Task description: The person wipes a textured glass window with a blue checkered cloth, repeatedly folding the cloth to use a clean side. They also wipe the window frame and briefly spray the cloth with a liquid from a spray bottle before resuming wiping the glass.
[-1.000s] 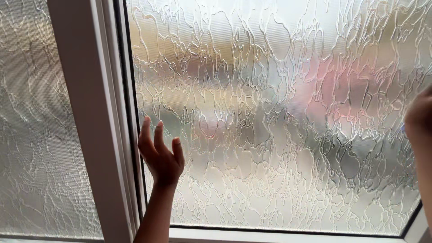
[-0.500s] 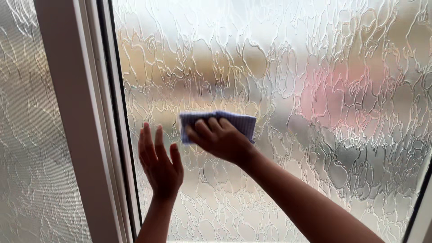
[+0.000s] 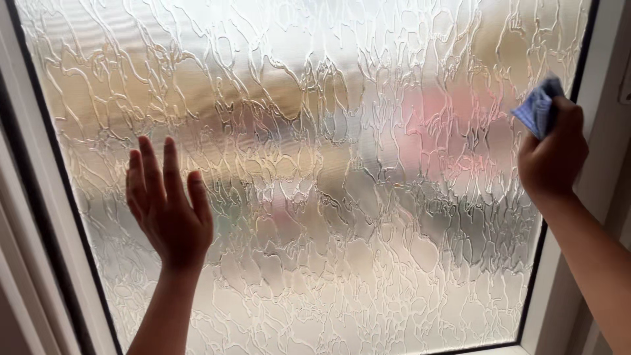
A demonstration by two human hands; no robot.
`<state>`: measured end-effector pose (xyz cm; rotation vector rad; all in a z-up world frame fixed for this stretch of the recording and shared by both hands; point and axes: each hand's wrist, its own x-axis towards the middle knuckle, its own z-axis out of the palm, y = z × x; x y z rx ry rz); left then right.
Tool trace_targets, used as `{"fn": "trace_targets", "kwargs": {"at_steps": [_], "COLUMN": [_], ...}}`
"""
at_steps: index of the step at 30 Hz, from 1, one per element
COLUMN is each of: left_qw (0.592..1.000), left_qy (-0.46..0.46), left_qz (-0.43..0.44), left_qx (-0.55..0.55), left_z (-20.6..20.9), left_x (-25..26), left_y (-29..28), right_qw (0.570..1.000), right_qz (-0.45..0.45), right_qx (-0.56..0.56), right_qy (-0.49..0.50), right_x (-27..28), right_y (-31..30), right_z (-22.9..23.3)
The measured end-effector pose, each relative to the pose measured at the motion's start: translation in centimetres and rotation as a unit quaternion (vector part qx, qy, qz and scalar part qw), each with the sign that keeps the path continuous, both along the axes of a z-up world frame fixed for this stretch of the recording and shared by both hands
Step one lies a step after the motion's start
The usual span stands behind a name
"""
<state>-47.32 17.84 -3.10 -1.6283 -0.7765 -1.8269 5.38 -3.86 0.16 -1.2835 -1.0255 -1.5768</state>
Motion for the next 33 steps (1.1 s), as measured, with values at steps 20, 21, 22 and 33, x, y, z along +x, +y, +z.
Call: {"fn": "trace_targets", "kwargs": {"at_steps": [20,21,22,33], "left_qw": [0.978,0.966,0.970,0.992], "left_qy": [-0.126,-0.165,-0.160,-0.104], "left_qz": [-0.167,-0.201,-0.184,-0.071], "left_qx": [0.022,0.014,0.019,-0.011], "left_z": [-1.2,-1.4,-1.5,-1.3], "left_x": [-1.2,-1.4,-1.6,-1.1], "left_y": [1.5,1.6,1.8,1.5], "right_qw": [0.946,0.935,0.931,0.987], "right_qz": [0.209,0.231,0.229,0.067], "right_qx": [-0.127,-0.145,-0.143,-0.039], "right_qy": [-0.214,-0.225,-0.246,-0.141], "right_x": [-46.3,-47.2,-47.3,-22.3], "right_y": [21.3,21.6,21.9,9.9], "right_z": [3.3,2.9,3.0,5.7]}}
